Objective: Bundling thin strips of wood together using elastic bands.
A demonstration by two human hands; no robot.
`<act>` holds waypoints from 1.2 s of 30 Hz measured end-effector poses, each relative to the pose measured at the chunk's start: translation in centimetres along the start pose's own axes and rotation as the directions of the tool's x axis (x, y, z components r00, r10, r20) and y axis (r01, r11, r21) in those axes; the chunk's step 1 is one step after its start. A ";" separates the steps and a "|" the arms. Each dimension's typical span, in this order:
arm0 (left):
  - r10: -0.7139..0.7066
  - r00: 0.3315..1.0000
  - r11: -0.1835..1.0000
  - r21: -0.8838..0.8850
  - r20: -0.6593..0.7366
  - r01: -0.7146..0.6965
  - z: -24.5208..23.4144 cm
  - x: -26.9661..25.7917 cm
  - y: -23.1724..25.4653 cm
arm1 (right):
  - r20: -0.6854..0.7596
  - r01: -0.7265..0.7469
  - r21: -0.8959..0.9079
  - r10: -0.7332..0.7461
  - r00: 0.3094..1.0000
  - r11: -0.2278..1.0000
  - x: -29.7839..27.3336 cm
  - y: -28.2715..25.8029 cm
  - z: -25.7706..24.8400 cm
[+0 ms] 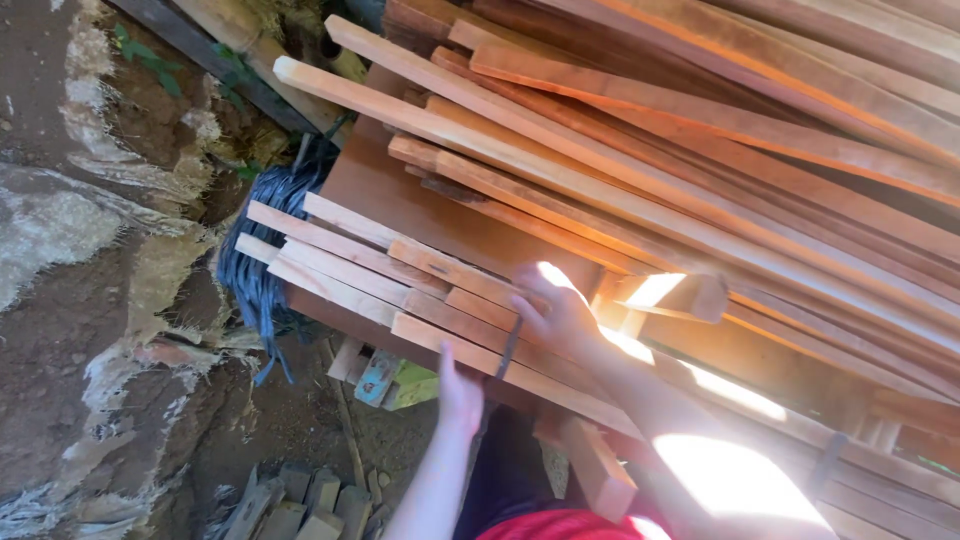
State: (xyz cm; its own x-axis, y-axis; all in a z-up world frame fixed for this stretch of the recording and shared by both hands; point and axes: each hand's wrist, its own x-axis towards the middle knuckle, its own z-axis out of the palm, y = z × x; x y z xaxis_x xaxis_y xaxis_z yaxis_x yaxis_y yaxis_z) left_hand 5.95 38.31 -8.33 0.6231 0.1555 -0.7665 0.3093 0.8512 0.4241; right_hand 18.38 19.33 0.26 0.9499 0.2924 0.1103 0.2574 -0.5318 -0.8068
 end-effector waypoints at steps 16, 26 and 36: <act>-0.519 0.854 0.847 0.142 0.020 0.511 -3.8 -7.5 -26.7 | 0.656 -0.699 -0.041 0.547 0.520 0.714 -22.0 22.9 -21.6; -0.453 0.887 0.890 0.003 -0.084 0.455 6.4 -12.0 -26.7 | 0.609 -0.673 -0.223 0.640 0.469 0.705 -21.0 20.0 -21.1; -0.482 0.845 0.876 0.126 0.231 0.465 0.1 -6.1 -27.6 | 0.036 -0.508 -0.445 0.581 0.813 0.738 -25.5 5.2 -24.0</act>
State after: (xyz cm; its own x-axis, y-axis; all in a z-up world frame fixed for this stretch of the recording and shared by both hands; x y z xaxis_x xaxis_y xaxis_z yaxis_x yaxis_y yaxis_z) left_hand -6.32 13.82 -15.35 0.5434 -0.3949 -0.7408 0.6515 0.7549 0.0755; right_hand -0.23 -9.98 7.17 0.9155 -0.0430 -0.4000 -0.2136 -0.8945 -0.3927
